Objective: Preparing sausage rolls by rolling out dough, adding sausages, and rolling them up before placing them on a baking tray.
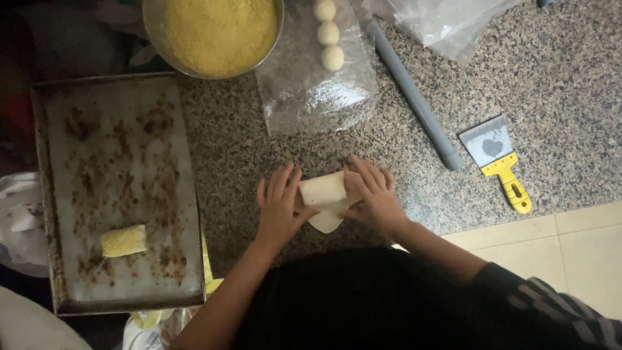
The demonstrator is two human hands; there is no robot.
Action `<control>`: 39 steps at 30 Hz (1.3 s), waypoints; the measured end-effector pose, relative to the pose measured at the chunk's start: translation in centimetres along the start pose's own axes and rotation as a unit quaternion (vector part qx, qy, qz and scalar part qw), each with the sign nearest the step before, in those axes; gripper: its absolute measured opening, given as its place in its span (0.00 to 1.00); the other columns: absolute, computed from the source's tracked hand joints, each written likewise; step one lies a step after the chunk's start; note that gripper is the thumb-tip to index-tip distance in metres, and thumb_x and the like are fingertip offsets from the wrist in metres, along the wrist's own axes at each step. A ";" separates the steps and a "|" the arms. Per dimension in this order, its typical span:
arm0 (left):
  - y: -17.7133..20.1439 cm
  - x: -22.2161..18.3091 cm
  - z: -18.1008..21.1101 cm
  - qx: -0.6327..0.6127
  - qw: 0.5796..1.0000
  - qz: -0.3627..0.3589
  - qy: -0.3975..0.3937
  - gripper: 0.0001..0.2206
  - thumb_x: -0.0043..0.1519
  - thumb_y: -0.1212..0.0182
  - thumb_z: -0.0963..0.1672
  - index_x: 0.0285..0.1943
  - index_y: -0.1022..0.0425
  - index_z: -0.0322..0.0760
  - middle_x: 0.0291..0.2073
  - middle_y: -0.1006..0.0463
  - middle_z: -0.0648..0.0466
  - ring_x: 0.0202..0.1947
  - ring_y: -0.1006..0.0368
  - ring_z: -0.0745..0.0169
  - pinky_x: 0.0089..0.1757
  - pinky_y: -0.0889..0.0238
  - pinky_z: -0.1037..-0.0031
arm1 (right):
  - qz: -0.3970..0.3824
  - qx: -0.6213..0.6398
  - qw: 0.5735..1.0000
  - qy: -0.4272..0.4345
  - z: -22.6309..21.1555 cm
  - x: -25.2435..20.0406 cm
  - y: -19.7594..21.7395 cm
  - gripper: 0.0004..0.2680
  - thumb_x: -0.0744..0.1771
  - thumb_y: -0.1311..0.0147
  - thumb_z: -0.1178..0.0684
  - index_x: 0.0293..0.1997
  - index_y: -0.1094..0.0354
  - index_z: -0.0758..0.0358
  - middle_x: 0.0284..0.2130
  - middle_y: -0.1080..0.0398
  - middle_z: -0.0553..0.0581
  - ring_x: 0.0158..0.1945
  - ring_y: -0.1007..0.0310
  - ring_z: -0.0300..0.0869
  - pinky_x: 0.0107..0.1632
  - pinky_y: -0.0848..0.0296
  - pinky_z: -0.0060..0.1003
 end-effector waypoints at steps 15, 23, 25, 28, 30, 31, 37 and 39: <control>-4.2 -5.0 1.6 0.166 0.950 0.080 -0.251 0.08 0.65 0.37 0.55 0.46 0.21 0.60 0.45 0.26 0.63 0.45 0.28 0.60 0.44 0.36 0.64 | 0.193 -0.063 0.940 0.275 -3.4 -4.1 0.4 0.10 0.71 0.48 0.39 0.56 0.25 0.35 0.44 0.30 0.48 0.46 0.33 0.45 0.56 0.40 0.48; -6.5 -4.9 0.4 0.125 0.966 0.059 -0.221 0.10 0.70 0.41 0.51 0.43 0.24 0.46 0.44 0.25 0.60 0.43 0.26 0.56 0.45 0.33 0.63 | 0.185 -0.034 0.948 0.258 -2.1 -4.2 -3.6 0.08 0.73 0.52 0.42 0.49 0.24 0.41 0.44 0.28 0.46 0.48 0.30 0.43 0.54 0.36 0.45; -6.6 -5.0 0.3 0.110 0.972 0.057 -0.199 0.10 0.71 0.42 0.51 0.44 0.24 0.46 0.45 0.26 0.60 0.45 0.26 0.56 0.45 0.34 0.63 | 0.187 -0.021 0.949 0.254 -2.3 -4.2 -3.6 0.07 0.72 0.47 0.42 0.49 0.24 0.44 0.44 0.27 0.47 0.47 0.29 0.44 0.53 0.35 0.44; -5.7 -4.8 0.5 0.046 0.984 0.045 -0.165 0.10 0.72 0.45 0.50 0.45 0.25 0.45 0.45 0.26 0.60 0.47 0.26 0.53 0.44 0.34 0.63 | 0.189 -0.012 0.950 0.248 -3.4 -4.1 -2.2 0.10 0.69 0.39 0.41 0.50 0.25 0.50 0.45 0.27 0.50 0.46 0.28 0.46 0.52 0.32 0.44; -4.8 -4.7 1.3 -0.004 0.988 0.037 -0.153 0.10 0.73 0.45 0.49 0.45 0.26 0.43 0.44 0.26 0.58 0.46 0.25 0.51 0.43 0.34 0.62 | 0.188 -0.017 0.951 0.245 -4.0 -4.1 -1.3 0.13 0.67 0.36 0.40 0.51 0.26 0.51 0.45 0.27 0.51 0.47 0.28 0.47 0.52 0.32 0.45; -4.3 -4.6 1.3 -0.049 0.992 0.026 -0.113 0.10 0.73 0.46 0.49 0.45 0.25 0.42 0.45 0.24 0.57 0.49 0.25 0.49 0.46 0.33 0.61 | 0.190 -0.021 0.949 0.250 -4.1 -4.1 -1.3 0.12 0.67 0.37 0.40 0.50 0.26 0.52 0.46 0.27 0.51 0.47 0.29 0.46 0.52 0.32 0.45; -1.3 -4.1 3.6 -0.147 0.989 0.012 -0.007 0.10 0.72 0.45 0.48 0.46 0.25 0.41 0.49 0.18 0.52 0.54 0.23 0.45 0.51 0.32 0.57 | 0.178 -0.005 0.956 0.233 -4.0 -4.1 -1.5 0.07 0.69 0.40 0.46 0.48 0.24 0.52 0.44 0.26 0.51 0.47 0.27 0.47 0.51 0.33 0.45; -0.7 -4.3 3.6 -0.183 0.983 0.013 0.023 0.10 0.73 0.45 0.49 0.46 0.24 0.41 0.47 0.17 0.52 0.53 0.22 0.46 0.51 0.31 0.58 | 0.170 0.008 0.961 0.219 -3.5 -4.0 -2.7 0.07 0.70 0.43 0.46 0.49 0.25 0.51 0.44 0.25 0.51 0.48 0.26 0.47 0.52 0.33 0.45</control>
Point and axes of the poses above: each hand's wrist, its own x-axis towards the middle knuckle, its own y-axis out of the back of the hand, z = x × y, the point moved 7 cm from there along x, towards the middle knuckle
